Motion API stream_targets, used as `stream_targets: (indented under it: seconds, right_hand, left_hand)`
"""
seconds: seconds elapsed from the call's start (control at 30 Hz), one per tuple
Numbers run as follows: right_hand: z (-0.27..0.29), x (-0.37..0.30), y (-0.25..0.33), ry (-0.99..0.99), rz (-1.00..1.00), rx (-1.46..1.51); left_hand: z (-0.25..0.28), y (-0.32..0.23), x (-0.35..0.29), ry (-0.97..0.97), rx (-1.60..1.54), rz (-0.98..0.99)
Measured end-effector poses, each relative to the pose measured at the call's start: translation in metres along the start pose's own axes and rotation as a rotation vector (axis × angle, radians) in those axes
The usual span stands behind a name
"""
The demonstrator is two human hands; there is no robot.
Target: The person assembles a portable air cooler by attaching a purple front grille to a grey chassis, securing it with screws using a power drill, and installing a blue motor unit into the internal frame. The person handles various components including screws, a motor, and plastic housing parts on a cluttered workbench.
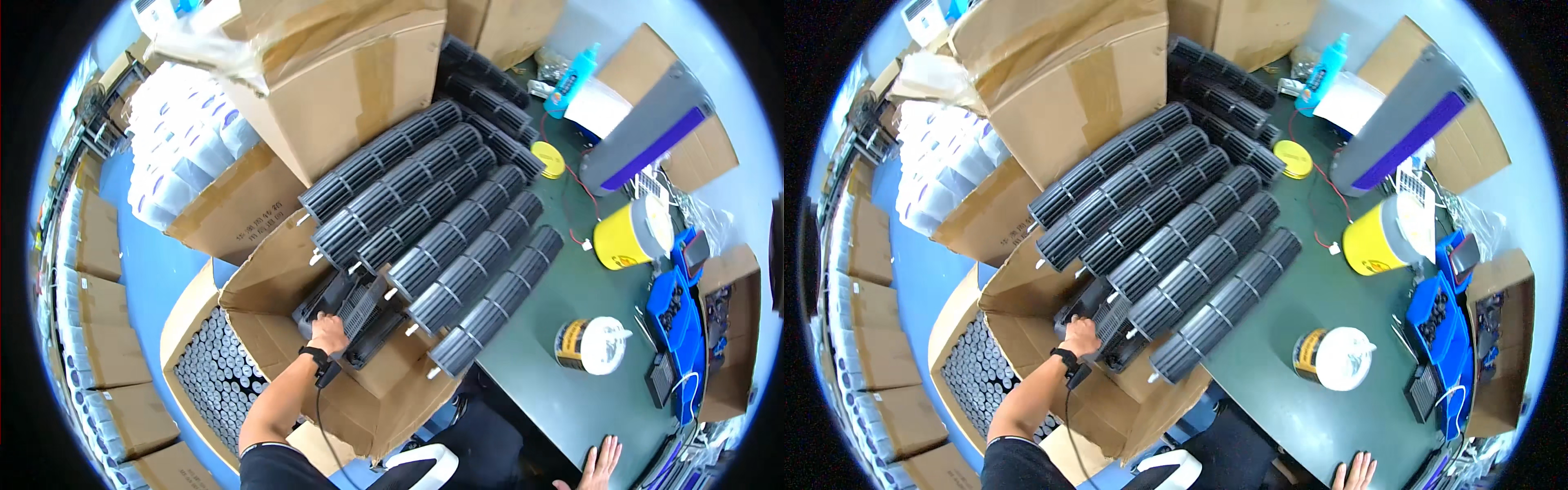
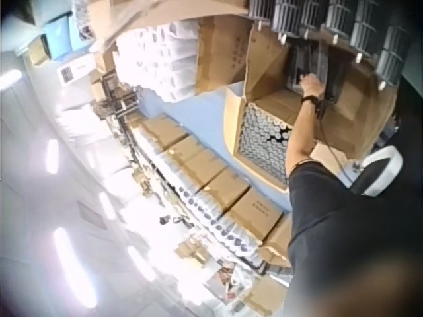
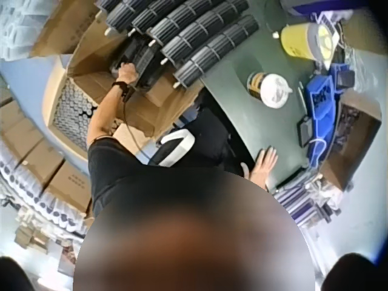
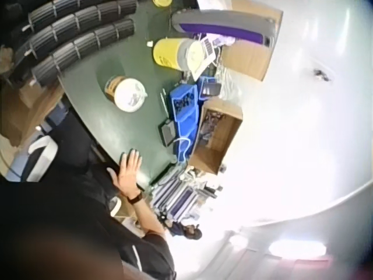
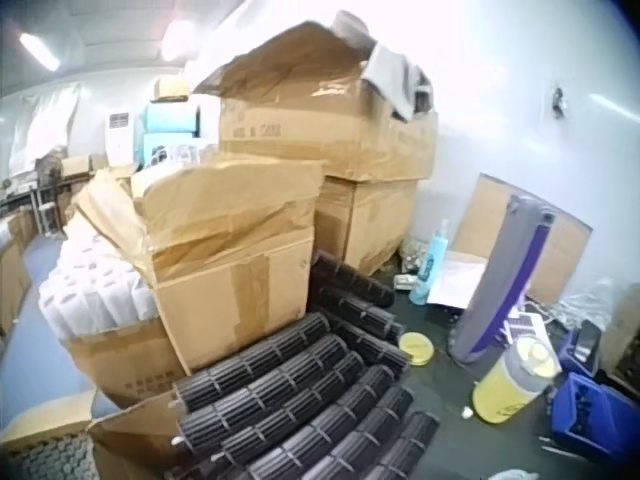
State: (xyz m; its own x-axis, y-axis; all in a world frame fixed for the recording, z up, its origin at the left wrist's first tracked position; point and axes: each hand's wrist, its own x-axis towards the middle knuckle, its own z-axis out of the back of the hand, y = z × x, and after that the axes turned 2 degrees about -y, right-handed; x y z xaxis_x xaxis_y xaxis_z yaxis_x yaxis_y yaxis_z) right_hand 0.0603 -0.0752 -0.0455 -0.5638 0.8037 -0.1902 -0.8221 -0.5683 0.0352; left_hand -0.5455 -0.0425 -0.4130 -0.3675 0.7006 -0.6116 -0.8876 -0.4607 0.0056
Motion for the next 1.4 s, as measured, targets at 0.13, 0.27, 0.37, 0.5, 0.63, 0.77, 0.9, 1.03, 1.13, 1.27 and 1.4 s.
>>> stream_targets:
  seconds: [0.13,0.27,0.37,0.5,0.63,0.77,0.9,1.03,1.13,1.27,1.4]
  right_hand:
    - [-0.002,-0.005,-0.005,-0.011,0.004,0.020]
    - [-0.006,-0.013,-0.009,0.027,0.017,0.077]
    - [0.016,-0.003,0.006,-0.073,0.021,0.279]
    - [0.033,0.009,0.046,-0.256,0.252,0.701]
    - [0.053,0.005,0.078,-0.268,0.477,1.030]
    - [0.092,-0.024,0.080,-0.093,0.466,1.435]
    - [0.108,-0.068,0.059,-0.441,0.398,1.316]
    - [0.107,-0.091,0.016,-0.692,0.250,1.630]
    - [0.097,-0.094,-0.031,-0.766,0.070,1.772]
    - [0.063,-0.094,-0.090,-0.799,-0.161,1.979]
    - [0.027,-0.094,-0.133,-0.689,-0.401,2.047]
  left_hand:
    - [0.075,-0.013,-0.075,0.055,-0.290,-0.040]
    - [0.148,-0.026,-0.169,0.149,-0.680,0.020]
    - [0.172,-0.032,-0.239,0.170,-0.967,0.025]
    - [0.209,-0.071,-0.322,0.208,-1.131,0.054]
    - [0.242,-0.120,-0.408,0.287,-1.195,0.106]
    - [0.273,-0.190,-0.495,0.233,-1.300,0.050]
    - [0.301,-0.271,-0.559,0.245,-1.317,-0.132]
    - [0.318,-0.365,-0.577,0.378,-1.273,-0.437]
    - [0.304,-0.427,-0.561,0.407,-1.253,-0.575]
    - [0.283,-0.499,-0.531,0.527,-1.210,-0.509]
    - [0.257,-0.529,-0.517,0.688,-1.229,-0.519]
